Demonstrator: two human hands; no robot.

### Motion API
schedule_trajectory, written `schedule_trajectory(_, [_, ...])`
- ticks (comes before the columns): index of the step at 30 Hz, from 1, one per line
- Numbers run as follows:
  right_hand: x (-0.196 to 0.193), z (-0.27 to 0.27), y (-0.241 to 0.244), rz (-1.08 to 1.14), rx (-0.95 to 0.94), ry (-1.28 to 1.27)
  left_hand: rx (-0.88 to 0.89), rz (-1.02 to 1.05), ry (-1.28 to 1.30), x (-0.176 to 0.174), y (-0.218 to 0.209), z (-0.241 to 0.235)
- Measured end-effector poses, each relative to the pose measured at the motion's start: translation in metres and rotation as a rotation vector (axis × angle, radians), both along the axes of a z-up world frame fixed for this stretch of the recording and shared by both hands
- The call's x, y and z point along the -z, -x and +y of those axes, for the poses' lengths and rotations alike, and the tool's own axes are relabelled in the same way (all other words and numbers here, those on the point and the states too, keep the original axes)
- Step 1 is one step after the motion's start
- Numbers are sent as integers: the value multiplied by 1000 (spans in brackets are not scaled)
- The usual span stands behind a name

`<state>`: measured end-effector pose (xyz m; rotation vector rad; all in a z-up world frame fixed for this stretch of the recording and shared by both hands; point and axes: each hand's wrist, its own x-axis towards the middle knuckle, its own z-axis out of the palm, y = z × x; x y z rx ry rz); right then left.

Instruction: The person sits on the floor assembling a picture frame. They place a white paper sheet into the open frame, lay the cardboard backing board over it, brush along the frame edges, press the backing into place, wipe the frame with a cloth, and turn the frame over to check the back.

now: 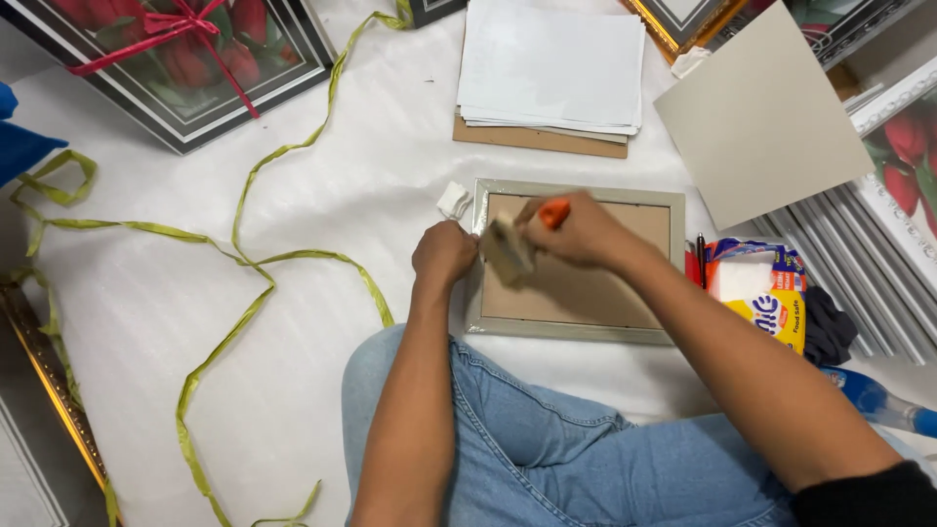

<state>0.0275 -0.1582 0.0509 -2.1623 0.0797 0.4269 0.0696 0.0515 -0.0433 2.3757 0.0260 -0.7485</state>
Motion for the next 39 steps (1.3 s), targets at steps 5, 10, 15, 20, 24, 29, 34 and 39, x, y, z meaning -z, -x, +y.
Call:
schedule_trajectory(5, [-1,-6,-54,-173,229,9,2,37,40,-30,2,3])
schedule_trajectory(10, [6,4,-35,-119,239,-31,110,96,22,-36,5,-4])
schedule_trajectory(15, [9,-75,-15,-131,469,-91,106,132,-47,-26,5,-6])
schedule_trajectory(20, [8,-179,16,-138,571,216,106,104,-61,-16,6,-8])
schedule_trajectory(24, [18,-201,49,-251,520,532,121,73,-70,-9,6,-10])
schedule_trajectory(29, [-35,-104,114,-60,32,539,127,62,-71,-6,5,-9])
schedule_trajectory(34, [-76,-71,142,145,-100,451,99,45,-60,-4,7,-8])
schedule_trajectory(39, [-15,-78,142,104,170,688,94,39,-39,-1,7,-7])
